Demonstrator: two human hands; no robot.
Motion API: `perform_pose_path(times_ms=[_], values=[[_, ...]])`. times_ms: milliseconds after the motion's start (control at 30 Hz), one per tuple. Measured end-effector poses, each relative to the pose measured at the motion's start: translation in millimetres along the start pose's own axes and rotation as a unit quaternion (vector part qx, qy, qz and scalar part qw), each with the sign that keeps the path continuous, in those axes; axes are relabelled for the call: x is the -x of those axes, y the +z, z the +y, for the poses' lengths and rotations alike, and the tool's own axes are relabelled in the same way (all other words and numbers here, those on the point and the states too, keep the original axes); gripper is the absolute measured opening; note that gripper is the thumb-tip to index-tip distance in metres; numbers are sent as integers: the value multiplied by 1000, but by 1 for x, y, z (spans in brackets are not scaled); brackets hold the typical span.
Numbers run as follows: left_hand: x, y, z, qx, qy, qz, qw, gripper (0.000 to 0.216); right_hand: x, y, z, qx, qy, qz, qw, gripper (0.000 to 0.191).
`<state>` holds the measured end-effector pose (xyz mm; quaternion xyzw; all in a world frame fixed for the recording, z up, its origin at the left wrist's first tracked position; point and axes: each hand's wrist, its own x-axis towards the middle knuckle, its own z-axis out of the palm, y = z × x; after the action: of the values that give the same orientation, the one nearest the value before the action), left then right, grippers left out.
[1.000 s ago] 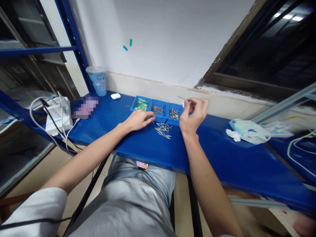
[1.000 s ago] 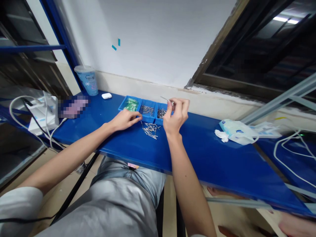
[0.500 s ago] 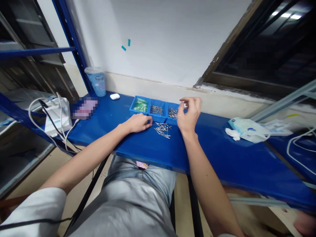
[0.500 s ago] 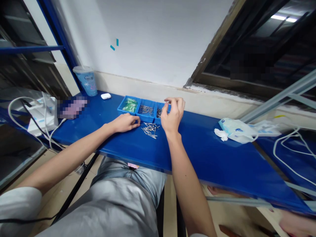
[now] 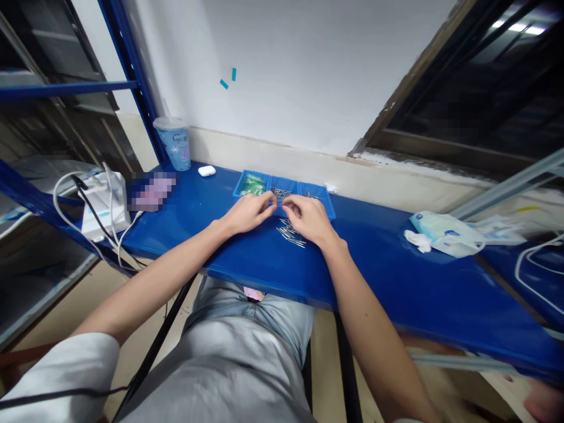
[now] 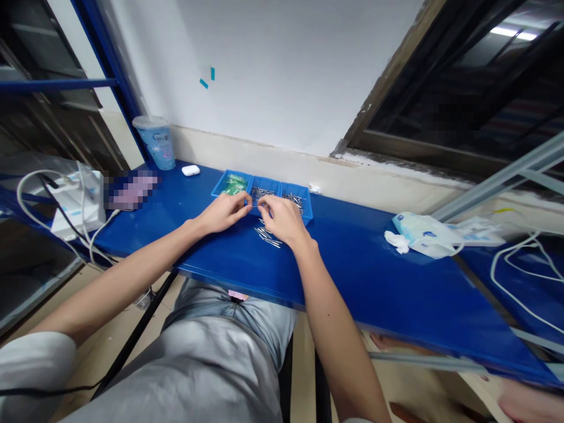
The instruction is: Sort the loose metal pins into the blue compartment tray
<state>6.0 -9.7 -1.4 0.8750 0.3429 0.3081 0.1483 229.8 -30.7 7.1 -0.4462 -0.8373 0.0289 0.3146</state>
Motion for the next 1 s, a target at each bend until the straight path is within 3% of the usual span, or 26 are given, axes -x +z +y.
perform_pose_path(times_ms=[267, 700, 1000], values=[[0, 3, -3, -6, 6, -23, 1000, 21, -2, 2, 0, -20, -17, 4, 1000, 15], [-1, 2, -1, 90, 26, 40, 995, 13, -1, 3, -6, 7, -6, -23, 1000, 19], [-1, 4, -3, 106, 21, 34, 994, 15, -2, 3, -6, 6, -11, -29, 999, 17]])
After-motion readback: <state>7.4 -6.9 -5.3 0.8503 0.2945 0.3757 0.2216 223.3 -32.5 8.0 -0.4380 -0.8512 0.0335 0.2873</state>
